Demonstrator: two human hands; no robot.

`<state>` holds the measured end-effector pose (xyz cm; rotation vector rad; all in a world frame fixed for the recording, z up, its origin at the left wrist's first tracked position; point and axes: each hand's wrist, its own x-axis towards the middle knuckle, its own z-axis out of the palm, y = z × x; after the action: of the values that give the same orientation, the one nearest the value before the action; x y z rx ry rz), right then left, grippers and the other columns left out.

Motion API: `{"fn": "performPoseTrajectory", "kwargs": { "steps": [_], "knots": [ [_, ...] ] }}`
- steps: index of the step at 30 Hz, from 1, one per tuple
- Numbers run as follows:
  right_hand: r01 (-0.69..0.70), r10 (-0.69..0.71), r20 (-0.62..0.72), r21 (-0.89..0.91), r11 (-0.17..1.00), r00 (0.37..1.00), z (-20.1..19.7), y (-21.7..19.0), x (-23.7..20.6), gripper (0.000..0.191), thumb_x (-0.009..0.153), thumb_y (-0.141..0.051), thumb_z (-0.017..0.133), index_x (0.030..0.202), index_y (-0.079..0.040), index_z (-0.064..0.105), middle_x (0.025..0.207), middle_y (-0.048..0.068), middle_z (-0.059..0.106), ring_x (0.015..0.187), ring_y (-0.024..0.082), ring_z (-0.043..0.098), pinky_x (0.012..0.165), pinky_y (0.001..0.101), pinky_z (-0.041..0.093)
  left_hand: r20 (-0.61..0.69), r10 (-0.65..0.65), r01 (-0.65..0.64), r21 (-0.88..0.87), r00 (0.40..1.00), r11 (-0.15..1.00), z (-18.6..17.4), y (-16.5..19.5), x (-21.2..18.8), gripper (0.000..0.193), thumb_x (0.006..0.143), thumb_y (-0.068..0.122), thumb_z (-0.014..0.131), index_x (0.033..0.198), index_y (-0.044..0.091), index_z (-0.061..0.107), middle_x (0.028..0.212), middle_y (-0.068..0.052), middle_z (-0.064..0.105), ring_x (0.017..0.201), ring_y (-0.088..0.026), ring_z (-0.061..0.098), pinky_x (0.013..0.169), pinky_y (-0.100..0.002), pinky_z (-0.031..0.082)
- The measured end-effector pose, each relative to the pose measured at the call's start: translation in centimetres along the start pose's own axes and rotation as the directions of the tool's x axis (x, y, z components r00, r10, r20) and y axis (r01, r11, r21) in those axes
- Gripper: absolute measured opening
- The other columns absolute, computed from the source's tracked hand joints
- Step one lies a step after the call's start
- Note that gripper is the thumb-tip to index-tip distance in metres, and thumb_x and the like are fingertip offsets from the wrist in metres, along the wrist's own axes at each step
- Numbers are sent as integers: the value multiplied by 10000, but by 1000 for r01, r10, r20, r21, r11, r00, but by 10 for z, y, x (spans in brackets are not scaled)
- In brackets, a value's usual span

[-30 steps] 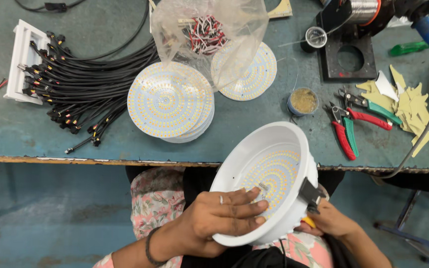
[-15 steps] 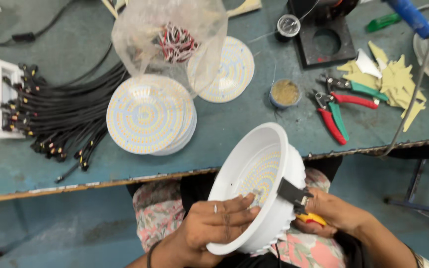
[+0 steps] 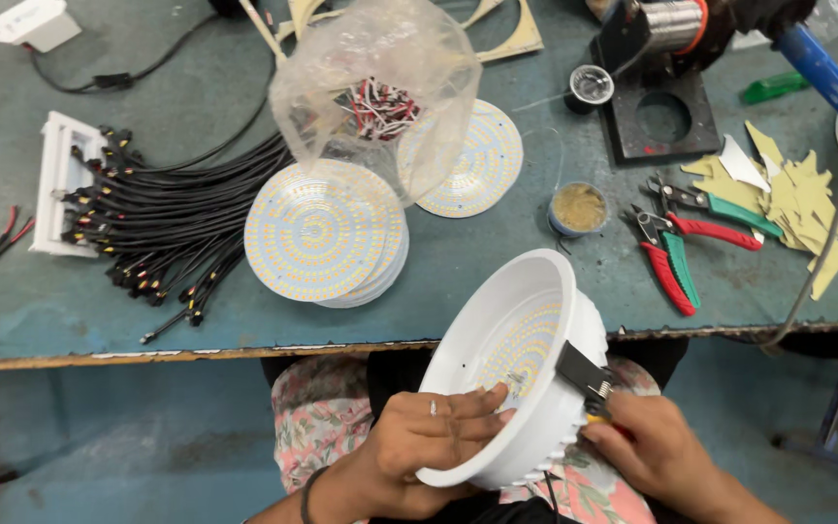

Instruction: The person solders wires to circular LED modules using a soldering iron and solder wire, then trims excess wire with pliers. The person places a finished module into a white plastic housing and prepares a power cable by stripping and twisting its ends.

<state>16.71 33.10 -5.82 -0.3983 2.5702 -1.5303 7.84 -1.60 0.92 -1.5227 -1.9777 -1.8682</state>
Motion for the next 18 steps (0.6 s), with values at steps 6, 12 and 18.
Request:
{"fn": "performPoseTrajectory", "kwargs": {
  "steps": [6, 12, 18],
  "knots": [
    [-370, 395, 25, 409, 834, 918, 12, 12, 5, 237, 1006, -256, 569, 1100, -44, 618, 780, -2, 604, 600, 102, 510, 525, 282, 400, -52, -59, 59, -6, 997, 998, 0, -1, 4, 331, 841, 55, 871, 1131, -4, 721, 1272, -158, 728, 1299, -364, 690, 1092, -413, 596],
    [-635, 588, 315, 605, 481, 745, -31, 20, -16, 344, 941, -296, 582, 1171, -55, 667, 627, -16, 582, 472, 48, 480, 422, 230, 377, -234, -59, 84, 95, 970, 992, -14, 3, 2, 228, 770, 27, 925, 939, 34, 772, 946, -103, 741, 843, -280, 763, 840, -384, 646],
    [-169, 147, -550, 11, 986, 822, -116, 51, 34, 293, 1109, -154, 512, 1341, 13, 577, 992, 142, 605, 859, 223, 563, 800, 330, 455, -245, -114, 115, -11, 963, 993, -20, 16, 3, 325, 714, 33, 867, 975, -52, 693, 1130, -280, 718, 897, -349, 768, 760, -365, 607]
  ]
}}
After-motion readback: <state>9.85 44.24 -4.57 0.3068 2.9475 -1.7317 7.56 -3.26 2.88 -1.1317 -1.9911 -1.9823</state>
